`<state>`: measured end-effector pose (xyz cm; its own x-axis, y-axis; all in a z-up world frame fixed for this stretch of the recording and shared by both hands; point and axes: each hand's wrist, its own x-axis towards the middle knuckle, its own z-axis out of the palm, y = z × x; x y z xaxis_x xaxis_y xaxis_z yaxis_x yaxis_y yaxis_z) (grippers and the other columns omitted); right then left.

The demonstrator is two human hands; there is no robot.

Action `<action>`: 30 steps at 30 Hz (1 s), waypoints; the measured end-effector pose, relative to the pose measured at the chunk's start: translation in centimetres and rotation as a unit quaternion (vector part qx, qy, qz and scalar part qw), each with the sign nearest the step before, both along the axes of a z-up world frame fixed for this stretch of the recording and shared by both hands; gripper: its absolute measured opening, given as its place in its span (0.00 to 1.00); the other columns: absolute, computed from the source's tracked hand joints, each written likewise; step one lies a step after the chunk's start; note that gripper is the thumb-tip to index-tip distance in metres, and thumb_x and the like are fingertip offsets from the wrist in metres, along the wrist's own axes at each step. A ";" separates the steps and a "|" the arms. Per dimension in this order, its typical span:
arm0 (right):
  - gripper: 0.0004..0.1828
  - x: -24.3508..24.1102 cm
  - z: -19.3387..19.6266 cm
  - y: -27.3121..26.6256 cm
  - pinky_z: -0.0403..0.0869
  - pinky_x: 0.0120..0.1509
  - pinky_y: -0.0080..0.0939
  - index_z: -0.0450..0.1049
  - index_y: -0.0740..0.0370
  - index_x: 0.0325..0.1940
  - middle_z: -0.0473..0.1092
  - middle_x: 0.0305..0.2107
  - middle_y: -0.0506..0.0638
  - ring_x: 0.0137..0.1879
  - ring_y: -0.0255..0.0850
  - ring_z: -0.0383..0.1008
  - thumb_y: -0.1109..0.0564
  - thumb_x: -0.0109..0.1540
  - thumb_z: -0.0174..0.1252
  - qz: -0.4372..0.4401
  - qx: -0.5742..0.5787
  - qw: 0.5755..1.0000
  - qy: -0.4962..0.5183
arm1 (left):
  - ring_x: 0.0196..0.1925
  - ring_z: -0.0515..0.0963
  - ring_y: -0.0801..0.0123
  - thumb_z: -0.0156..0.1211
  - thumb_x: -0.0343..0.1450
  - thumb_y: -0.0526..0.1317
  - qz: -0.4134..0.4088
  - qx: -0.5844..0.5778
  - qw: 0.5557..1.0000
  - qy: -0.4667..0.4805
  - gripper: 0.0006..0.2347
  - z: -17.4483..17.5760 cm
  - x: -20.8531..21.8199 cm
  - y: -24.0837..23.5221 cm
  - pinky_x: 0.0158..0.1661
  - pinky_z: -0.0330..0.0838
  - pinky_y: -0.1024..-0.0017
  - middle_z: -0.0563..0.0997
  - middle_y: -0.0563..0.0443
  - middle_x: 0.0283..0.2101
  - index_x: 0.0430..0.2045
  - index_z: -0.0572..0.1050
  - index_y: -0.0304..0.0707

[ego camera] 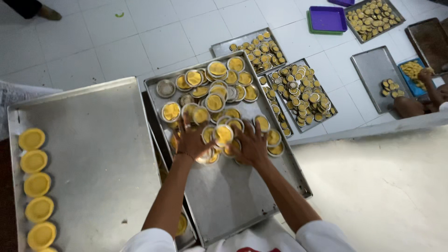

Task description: The person places small metal cups into a rotating machine, fills them with yellow dough, and then removes the filled cups to arrange them on metal trays. The process is repeated continuously throughout the clip.

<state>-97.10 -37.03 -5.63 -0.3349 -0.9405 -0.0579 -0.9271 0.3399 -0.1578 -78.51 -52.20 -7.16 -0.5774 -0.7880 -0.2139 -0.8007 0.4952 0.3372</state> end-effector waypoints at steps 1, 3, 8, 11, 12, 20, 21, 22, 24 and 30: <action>0.42 0.7 0.1 1.6 0.62 0.63 0.85 0.58 0.29 0.76 0.55 0.70 0.51 0.76 0.71 0.50 0.26 0.58 0.55 0.001 0.003 1.000 -0.001 | 0.79 0.41 0.32 0.60 0.59 0.74 0.001 0.003 1.000 -0.001 0.37 0.0 0.7 1.6 0.65 0.59 0.33 0.36 0.40 0.80 0.66 0.63 0.81; 0.43 2.1 0.3 5.0 0.62 0.64 0.84 0.60 0.29 0.75 0.55 0.70 0.51 0.75 0.70 0.51 0.24 0.56 0.54 -0.003 -0.018 1.000 0.007 | 0.79 0.41 0.33 0.59 0.57 0.75 0.001 0.020 1.000 0.016 0.37 0.1 2.0 4.8 0.66 0.58 0.35 0.34 0.40 0.80 0.65 0.65 0.81; 0.42 4.6 -1.6 13.1 0.62 0.64 0.78 0.60 0.28 0.75 0.57 0.68 0.51 0.75 0.69 0.52 0.20 0.58 0.48 -0.006 -0.043 0.998 0.034 | 0.78 0.46 0.32 0.64 0.61 0.68 -0.044 -0.010 0.999 0.029 0.35 0.4 4.9 12.5 0.65 0.58 0.37 0.41 0.33 0.79 0.66 0.67 0.71; 0.42 5.4 -2.5 16.3 0.61 0.64 0.75 0.60 0.27 0.75 0.57 0.68 0.50 0.75 0.68 0.51 0.19 0.59 0.47 -0.003 -0.062 0.997 0.043 | 0.78 0.46 0.33 0.63 0.62 0.68 -0.038 0.013 0.999 0.037 0.35 1.6 5.8 15.7 0.66 0.57 0.38 0.42 0.34 0.79 0.66 0.66 0.71; 0.42 5.7 -2.9 17.3 0.60 0.64 0.75 0.60 0.27 0.74 0.57 0.68 0.50 0.75 0.68 0.51 0.18 0.58 0.47 -0.003 -0.064 0.997 0.041 | 0.79 0.43 0.35 0.61 0.62 0.69 -0.029 0.051 0.998 0.029 0.35 2.1 6.1 16.7 0.67 0.55 0.39 0.41 0.37 0.79 0.67 0.64 0.73; 0.53 5.0 -1.2 18.6 0.37 0.73 0.84 0.57 0.29 0.77 0.52 0.74 0.47 0.81 0.63 0.41 0.22 0.51 0.64 -0.057 -0.016 0.986 -0.153 | 0.78 0.46 0.38 0.73 0.52 0.59 -0.048 -0.013 0.996 0.077 0.41 1.2 5.5 19.8 0.68 0.41 0.28 0.49 0.35 0.76 0.64 0.67 0.59; 0.56 4.7 -0.2 18.4 0.33 0.74 0.85 0.56 0.29 0.78 0.51 0.75 0.45 0.82 0.61 0.40 0.24 0.48 0.68 -0.084 0.004 0.971 -0.223 | 0.77 0.51 0.38 0.74 0.47 0.56 -0.082 -0.015 0.987 0.137 0.44 1.2 5.1 19.7 0.67 0.42 0.28 0.55 0.33 0.73 0.64 0.67 0.57; 0.56 4.5 0.2 18.4 0.33 0.74 0.85 0.56 0.29 0.78 0.51 0.75 0.45 0.82 0.61 0.40 0.24 0.48 0.68 -0.080 0.005 0.971 -0.224 | 0.77 0.51 0.38 0.74 0.47 0.56 -0.078 -0.016 0.987 0.136 0.44 2.2 4.4 19.8 0.67 0.42 0.28 0.55 0.33 0.73 0.64 0.67 0.57; 0.51 4.1 1.0 18.1 0.28 0.76 0.79 0.60 0.32 0.75 0.54 0.74 0.44 0.82 0.55 0.43 0.40 0.49 0.72 -0.102 -0.034 0.960 -0.258 | 0.69 0.68 0.41 0.65 0.52 0.49 -0.229 -0.064 0.966 0.100 0.43 4.0 3.1 19.7 0.63 0.56 0.34 0.68 0.34 0.67 0.69 0.63 0.48; 0.43 1.7 -3.1 16.7 0.38 0.74 0.82 0.64 0.37 0.72 0.60 0.68 0.43 0.77 0.48 0.53 0.52 0.52 0.67 -0.070 -0.110 0.960 -0.247 | 0.62 0.74 0.41 0.67 0.63 0.45 -0.270 0.036 0.958 -0.085 0.34 -2.1 0.9 20.6 0.62 0.63 0.44 0.73 0.34 0.57 0.66 0.62 0.49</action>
